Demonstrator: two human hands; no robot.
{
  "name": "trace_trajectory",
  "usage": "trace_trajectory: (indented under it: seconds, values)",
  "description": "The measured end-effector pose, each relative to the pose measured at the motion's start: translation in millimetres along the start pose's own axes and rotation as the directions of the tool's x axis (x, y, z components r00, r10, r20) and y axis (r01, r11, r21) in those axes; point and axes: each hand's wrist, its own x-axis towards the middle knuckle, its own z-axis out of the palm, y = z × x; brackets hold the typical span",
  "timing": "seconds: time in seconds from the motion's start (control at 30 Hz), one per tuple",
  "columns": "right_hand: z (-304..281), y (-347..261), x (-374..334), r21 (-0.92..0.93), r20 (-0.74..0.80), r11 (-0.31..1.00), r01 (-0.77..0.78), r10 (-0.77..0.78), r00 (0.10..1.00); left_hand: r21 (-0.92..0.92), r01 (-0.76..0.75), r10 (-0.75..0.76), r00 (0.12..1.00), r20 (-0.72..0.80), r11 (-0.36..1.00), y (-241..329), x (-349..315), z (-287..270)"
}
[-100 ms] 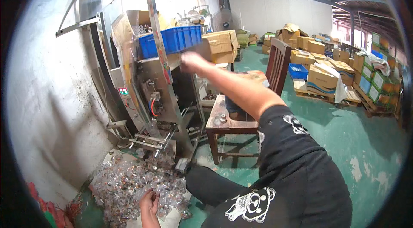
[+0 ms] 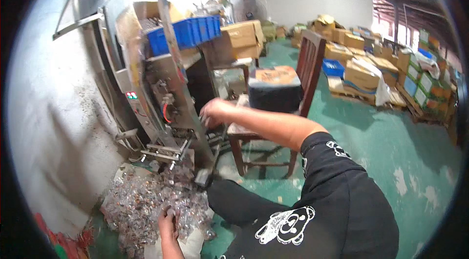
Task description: The person collects small packaged components from the floor by hand and places them into a larger plastic bag.
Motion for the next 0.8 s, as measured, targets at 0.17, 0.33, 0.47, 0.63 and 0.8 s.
trace_trajectory:
  seconds: [0.17, 0.33, 0.47, 0.63, 0.8]
  values:
    - [191.3, -87.0, -81.3, 0.476, 0.345, 0.738, -0.479, 0.344, 0.873, 0.356, -0.622, 0.622, 0.772, 0.13, 0.698, 2.6, -42.1, 61.0]
    - [256.8, -124.0, -85.3, 0.44, 0.326, 0.848, -0.295, 0.155, 0.933, 0.611, -0.758, 0.777, 0.521, 0.353, 0.23, 18.6, -70.5, 96.6]
    - [244.9, -133.9, -83.6, 0.679, 0.389, 0.601, -0.421, 0.192, 0.901, 0.611, -0.777, 0.807, 0.455, 0.375, 0.154, 21.3, -63.2, 96.6]
    - [239.5, -101.3, -87.6, 0.632, 0.317, 0.65, -0.422, 0.28, 0.906, 0.596, -0.789, 0.745, 0.485, 0.458, 0.147, 22.3, -57.5, 107.9]
    - [138.1, -58.3, -75.6, 0.3, -0.03, 0.883, -0.361, 0.387, 0.921, 0.642, -0.743, 0.679, 0.573, 0.459, 0.193, 19.6, -44.5, 95.0]
